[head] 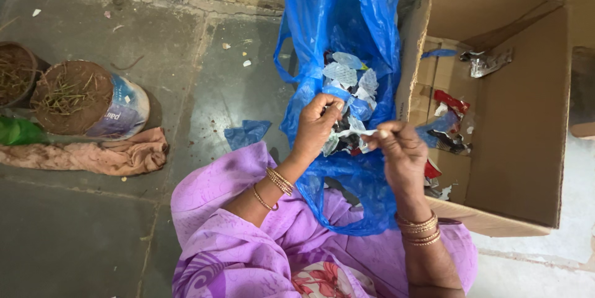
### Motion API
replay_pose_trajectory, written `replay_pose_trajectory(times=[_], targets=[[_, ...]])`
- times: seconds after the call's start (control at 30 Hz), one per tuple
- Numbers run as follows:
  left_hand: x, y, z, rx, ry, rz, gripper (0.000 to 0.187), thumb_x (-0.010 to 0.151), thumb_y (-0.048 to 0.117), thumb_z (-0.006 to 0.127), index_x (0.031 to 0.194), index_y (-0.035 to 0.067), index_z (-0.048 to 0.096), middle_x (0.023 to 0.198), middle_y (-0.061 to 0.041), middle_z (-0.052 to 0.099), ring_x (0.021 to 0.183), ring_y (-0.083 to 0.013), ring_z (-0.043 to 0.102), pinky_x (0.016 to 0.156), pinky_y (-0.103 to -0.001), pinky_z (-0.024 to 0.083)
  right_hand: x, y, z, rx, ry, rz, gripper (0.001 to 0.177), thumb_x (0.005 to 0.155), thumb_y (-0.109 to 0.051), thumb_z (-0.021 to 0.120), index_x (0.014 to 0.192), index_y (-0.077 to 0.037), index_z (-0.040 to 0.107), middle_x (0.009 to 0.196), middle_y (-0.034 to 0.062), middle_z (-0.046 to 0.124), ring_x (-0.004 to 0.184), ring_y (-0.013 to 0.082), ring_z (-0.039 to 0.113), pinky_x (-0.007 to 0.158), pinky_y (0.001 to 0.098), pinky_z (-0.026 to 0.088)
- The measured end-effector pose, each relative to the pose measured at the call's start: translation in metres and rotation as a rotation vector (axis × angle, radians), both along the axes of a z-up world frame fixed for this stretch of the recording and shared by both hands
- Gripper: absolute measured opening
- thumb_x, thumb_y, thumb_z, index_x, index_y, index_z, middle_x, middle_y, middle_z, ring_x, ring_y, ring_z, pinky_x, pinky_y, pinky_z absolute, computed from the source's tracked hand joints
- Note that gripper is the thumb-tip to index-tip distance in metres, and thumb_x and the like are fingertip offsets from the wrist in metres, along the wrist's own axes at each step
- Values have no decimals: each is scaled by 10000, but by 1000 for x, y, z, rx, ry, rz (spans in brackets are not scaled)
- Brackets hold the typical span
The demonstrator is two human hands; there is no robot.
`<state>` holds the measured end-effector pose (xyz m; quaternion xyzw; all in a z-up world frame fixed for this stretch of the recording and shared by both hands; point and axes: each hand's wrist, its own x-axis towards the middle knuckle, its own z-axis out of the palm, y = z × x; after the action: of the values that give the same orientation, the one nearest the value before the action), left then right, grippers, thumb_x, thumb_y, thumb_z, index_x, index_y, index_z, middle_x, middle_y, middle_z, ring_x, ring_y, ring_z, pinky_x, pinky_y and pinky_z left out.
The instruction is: The person sits on the floor and sorts small waste items from a blue plastic bag into a cardboard box. They handle various pieces of paper, plastic wrappers, and foil by hand, separating and placing them into the box.
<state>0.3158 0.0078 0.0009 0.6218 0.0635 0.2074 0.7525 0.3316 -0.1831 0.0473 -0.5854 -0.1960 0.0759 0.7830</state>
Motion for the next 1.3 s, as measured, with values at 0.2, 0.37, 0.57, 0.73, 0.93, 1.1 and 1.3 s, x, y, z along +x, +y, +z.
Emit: replay_pose_trajectory(times=[0.2,0.37,0.57,0.73,0.93,1.1,1.3], targets=[[7,5,-12,-231,42,-95,114,1007,144,679,1001,31,693,812,-5,649,770,-66,574,739,-223,451,10,-20,20,215,27,-78,84,1097,10,568,1150,23,633,999,135,695,872,189,680,979,448,614],[3,5,-7,-288,56,-187,142,1011,181,677,1004,40,692,822,-10,652,773,-71,594,730,-228,467,15,-16,19,-24,-31,-118,139,1065,11,593,1200,30,617,1077,156,713,935,201,685,966,393,578],[-1,5,-2,-421,179,-308,209,1026,237,628,1019,38,691,787,-35,655,700,-91,584,650,-242,464,2,-2,32,-630,-439,-107,275,958,26,670,1233,22,665,1371,204,633,1312,303,594,1089,385,480],[-2,0,-7,-325,139,-429,260,1064,265,603,1048,22,693,814,-32,644,775,-98,607,746,-240,497,-4,6,32,-680,-382,44,396,915,28,684,1304,-43,681,1435,149,599,1332,293,594,1090,392,490],[-5,-3,-5,-532,257,-428,252,1015,289,608,1013,47,678,849,-32,693,765,-95,648,655,-257,543,-10,15,25,-612,-288,132,389,907,-20,689,1291,-69,659,1448,141,577,1256,262,638,1034,362,545],[-6,0,-7,-646,165,-268,275,1051,315,631,1058,47,694,798,-38,661,605,-79,591,507,-224,463,-22,21,27,-652,-482,-27,372,928,-18,700,1298,-22,666,1409,177,592,1282,303,610,1037,397,520],[-5,6,-5,-790,19,-110,282,1035,315,635,1060,35,668,784,-67,664,539,-118,585,439,-248,429,-34,38,14,-772,-215,109,489,834,-154,814,1248,-10,597,1173,150,659,978,231,708,802,332,595]])
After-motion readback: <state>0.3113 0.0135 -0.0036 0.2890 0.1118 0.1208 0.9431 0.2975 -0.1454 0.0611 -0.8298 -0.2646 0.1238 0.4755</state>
